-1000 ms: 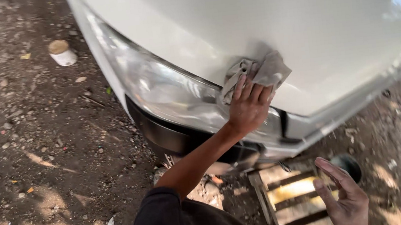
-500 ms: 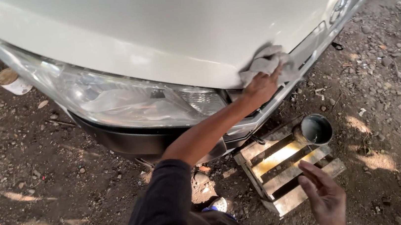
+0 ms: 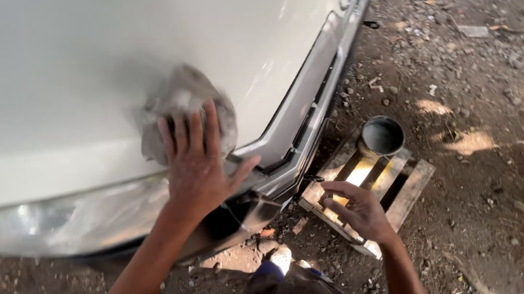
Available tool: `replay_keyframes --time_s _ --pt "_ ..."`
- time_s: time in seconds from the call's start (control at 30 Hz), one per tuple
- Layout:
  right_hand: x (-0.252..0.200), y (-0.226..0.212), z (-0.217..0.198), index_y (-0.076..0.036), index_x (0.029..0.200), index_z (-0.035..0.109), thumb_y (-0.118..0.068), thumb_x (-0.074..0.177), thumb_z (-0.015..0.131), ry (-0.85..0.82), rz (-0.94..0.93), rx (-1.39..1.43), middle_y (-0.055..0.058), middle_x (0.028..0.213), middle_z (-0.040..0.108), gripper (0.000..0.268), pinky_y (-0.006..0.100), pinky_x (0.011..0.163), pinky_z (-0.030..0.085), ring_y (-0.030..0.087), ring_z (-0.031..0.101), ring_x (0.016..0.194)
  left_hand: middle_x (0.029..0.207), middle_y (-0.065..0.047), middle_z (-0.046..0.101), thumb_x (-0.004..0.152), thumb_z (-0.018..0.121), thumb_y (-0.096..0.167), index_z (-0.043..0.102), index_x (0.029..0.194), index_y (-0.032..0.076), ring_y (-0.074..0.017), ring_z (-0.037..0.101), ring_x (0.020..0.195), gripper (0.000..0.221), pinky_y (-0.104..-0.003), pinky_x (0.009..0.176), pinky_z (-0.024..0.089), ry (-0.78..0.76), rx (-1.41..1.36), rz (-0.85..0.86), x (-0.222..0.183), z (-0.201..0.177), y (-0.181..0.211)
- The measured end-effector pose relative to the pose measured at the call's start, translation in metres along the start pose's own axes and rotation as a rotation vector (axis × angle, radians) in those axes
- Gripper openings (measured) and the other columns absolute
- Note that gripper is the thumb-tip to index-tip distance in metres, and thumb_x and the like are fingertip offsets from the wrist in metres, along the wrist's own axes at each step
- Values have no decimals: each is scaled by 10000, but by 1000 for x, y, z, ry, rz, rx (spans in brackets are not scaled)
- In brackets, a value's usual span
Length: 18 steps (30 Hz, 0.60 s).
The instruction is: Sanding the hood and front body of a white vehicle using sandpaper and water.
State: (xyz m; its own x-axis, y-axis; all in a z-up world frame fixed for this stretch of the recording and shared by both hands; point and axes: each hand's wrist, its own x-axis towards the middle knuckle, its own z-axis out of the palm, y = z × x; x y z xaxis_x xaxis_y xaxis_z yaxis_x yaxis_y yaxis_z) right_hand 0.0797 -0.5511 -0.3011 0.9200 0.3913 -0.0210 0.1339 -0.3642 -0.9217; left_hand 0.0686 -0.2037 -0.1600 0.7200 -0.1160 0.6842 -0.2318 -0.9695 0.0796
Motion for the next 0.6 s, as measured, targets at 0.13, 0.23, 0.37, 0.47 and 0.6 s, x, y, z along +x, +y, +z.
replay_keyframes --time_s 0.13,0.23,0.37,0.47,0.6 --pt "18 -15 2 -138 1244 717 -367 895 691 -34 129 -39 110 1317 717 419 491 978 625 277 705 1195 1546 -288 385 981 415 618 378 1563 -19 -489 329 1423 864 -712 1187 148 -613 305 28 24 67 -9" --pt "16 -11 4 -105 1251 709 -335 923 690 10 105 10 124 1278 738 401 486 986 602 291 714 1177 1577 -287 377 1075 394 512 372 1552 -53 -469 302 1476 740 -686 1206 136 -583 425 147 59 95 -3" --pt "70 0 -5 -46 1248 713 -280 945 687 72 13 98 159 1295 721 384 467 1027 555 303 678 1219 1601 -301 345 1048 402 465 347 1551 -65 -502 224 1509 733 -666 1167 107 -482 507 127 136 179 5" --pt "89 13 -18 -43 1274 679 -291 960 673 50 -34 50 156 1296 720 400 442 1022 589 278 707 1209 1642 -282 316 1078 404 423 292 1622 -82 -494 206 1506 751 -671 1250 72 -493 320 7 192 267 -3" --pt "108 30 -53 -56 1281 684 -300 914 687 55 117 147 167 1171 788 440 424 942 664 281 778 1083 1638 -279 284 1063 397 406 293 1574 -80 -564 140 1500 713 -696 1186 58 -488 512 60 271 325 6"
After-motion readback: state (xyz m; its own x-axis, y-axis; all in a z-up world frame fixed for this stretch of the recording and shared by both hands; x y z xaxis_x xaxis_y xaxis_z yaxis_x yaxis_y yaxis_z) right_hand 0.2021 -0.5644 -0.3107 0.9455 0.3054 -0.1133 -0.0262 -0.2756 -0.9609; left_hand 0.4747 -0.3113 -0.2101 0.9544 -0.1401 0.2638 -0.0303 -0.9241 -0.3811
